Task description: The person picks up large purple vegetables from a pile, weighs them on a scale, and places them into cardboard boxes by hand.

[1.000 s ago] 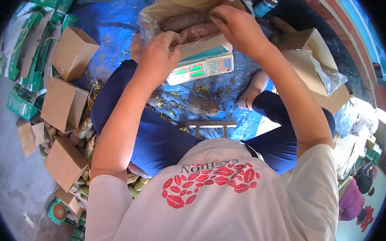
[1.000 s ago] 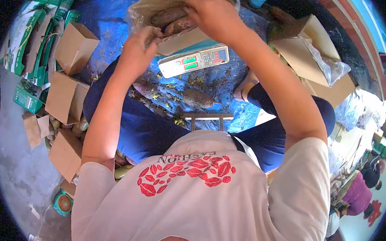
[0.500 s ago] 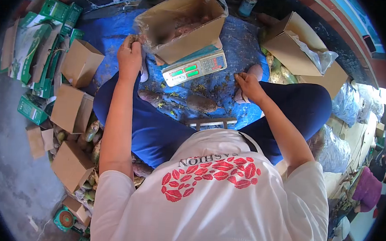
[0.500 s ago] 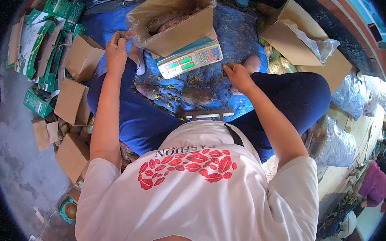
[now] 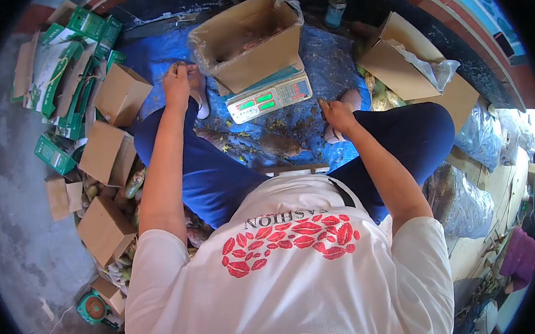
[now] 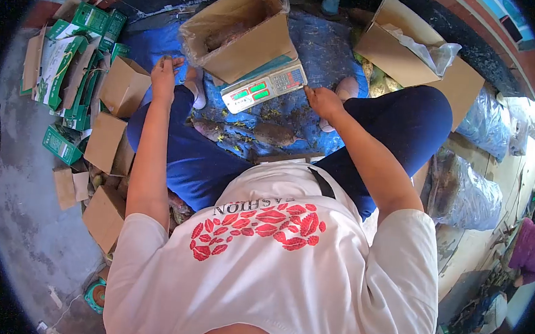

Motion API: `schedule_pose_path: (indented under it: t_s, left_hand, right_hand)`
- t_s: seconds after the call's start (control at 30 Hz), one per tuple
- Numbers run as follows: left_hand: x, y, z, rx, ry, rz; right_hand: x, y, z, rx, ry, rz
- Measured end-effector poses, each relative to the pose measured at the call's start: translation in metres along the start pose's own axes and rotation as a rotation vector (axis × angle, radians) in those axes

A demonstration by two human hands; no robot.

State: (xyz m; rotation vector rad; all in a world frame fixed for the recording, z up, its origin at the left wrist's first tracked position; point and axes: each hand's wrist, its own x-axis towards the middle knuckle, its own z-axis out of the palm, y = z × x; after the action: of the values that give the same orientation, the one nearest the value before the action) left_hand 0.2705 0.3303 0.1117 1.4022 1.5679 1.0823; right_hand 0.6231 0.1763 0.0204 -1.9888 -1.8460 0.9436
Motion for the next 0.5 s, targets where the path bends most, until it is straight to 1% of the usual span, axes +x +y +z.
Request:
schedule_pose_path:
  t_s: [0.03, 0.13, 0.17, 0.23, 0.33, 0.43, 0.5]
  left_hand:
    - [0.000, 0.001, 0.000, -0.033, 0.004, -0.029]
    - [-0.001, 0.000, -0.001, -0.046, 0.021, -0.062]
    - [0.000, -0.001, -0.001, -0.041, 0.031, -0.044]
    - [0.003, -0.006, -0.001, -0.029, 0.052, -0.011]
    - [0.003, -0.011, 0.001, -0.052, 0.059, -0.034]
    - [0.009, -0.014, 0.000, -0.069, 0.080, -0.041]
    - [0.010, -0.013, 0.001, -0.111, 0.094, -0.075]
  right_hand:
    - [0.001, 0.005, 0.005, -0.020, 0.039, -0.075]
    - [0.007, 0.015, 0.015, -0.186, 0.043, -0.140]
    - [0.007, 0.018, 0.016, -0.148, 0.021, -0.068]
    - [-0.004, -0.006, 0.000, -0.072, -0.025, 0.076]
    - [-0.004, -0.008, 0.002, -0.143, -0.105, 0.100]
    - [-0.004, -0.001, 0.011, -0.101, -0.130, 0.005]
    - [-0.004, 0.003, 0.011, -0.055, -0.190, -0.039]
